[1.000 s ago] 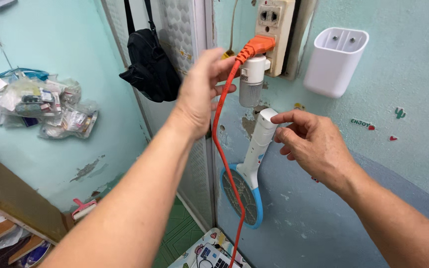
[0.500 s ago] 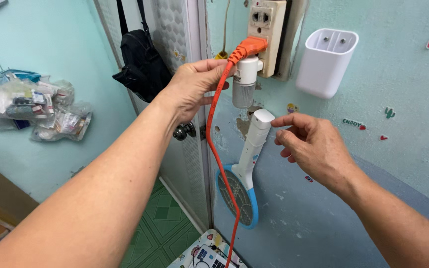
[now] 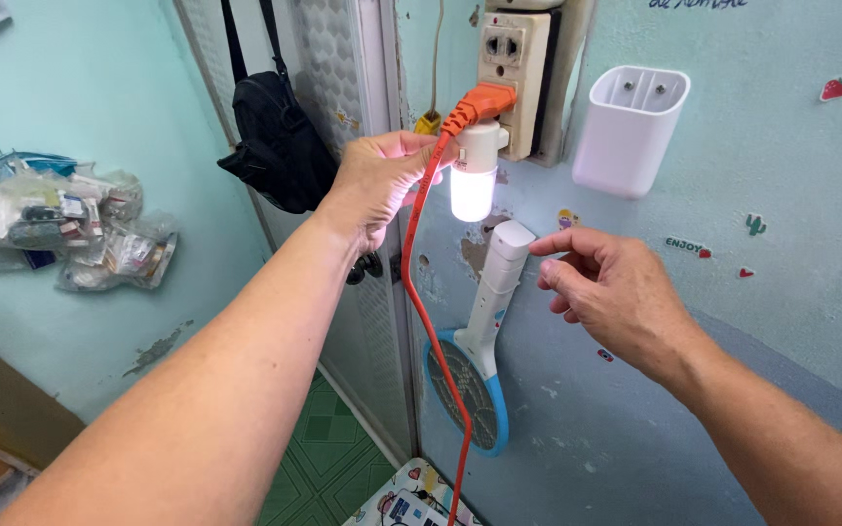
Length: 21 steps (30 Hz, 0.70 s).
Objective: The person unscrews a white LED light bulb from a black and yellow handheld device, then walks to a wall outlet and plugs the bulb into the socket. The person repeatedly presses the bulb's switch to toggle the light on and off while ensuring the bulb is securely seated in the outlet.
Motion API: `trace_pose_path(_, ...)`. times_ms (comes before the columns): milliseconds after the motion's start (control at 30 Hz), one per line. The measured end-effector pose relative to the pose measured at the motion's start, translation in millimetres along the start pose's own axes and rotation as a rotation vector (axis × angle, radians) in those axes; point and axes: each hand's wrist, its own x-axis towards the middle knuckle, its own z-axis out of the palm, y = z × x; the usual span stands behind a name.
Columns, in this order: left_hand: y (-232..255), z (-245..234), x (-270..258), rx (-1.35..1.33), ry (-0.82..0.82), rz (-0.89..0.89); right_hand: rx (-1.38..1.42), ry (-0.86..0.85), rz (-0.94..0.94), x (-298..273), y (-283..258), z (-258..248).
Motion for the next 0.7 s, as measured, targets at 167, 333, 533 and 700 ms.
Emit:
trace_pose_path(167,-11.4,-9.1,3.2,0.06,0.029,0.01,-0.014,-0.004,0.029,-3.9,-3.7,4.2)
trace_pose_path(333,-29.1,-21.9,-7.9,0.088,0.013,-0.009,-0.055,-0.004,0.046,-6.3,-7.7,7.1)
trace_pose_path(533,-60.0,-40.9,-85.8,0.218,0.25,-0.338,0.036,-0.006,0.017,-6.1,1.5,16.7)
trace_pose_path(700,-78.3,-54.4,-173.1,0.168,0.463,-0.575,0.093,0.027,-0.053,-1.3,9.8,28.8)
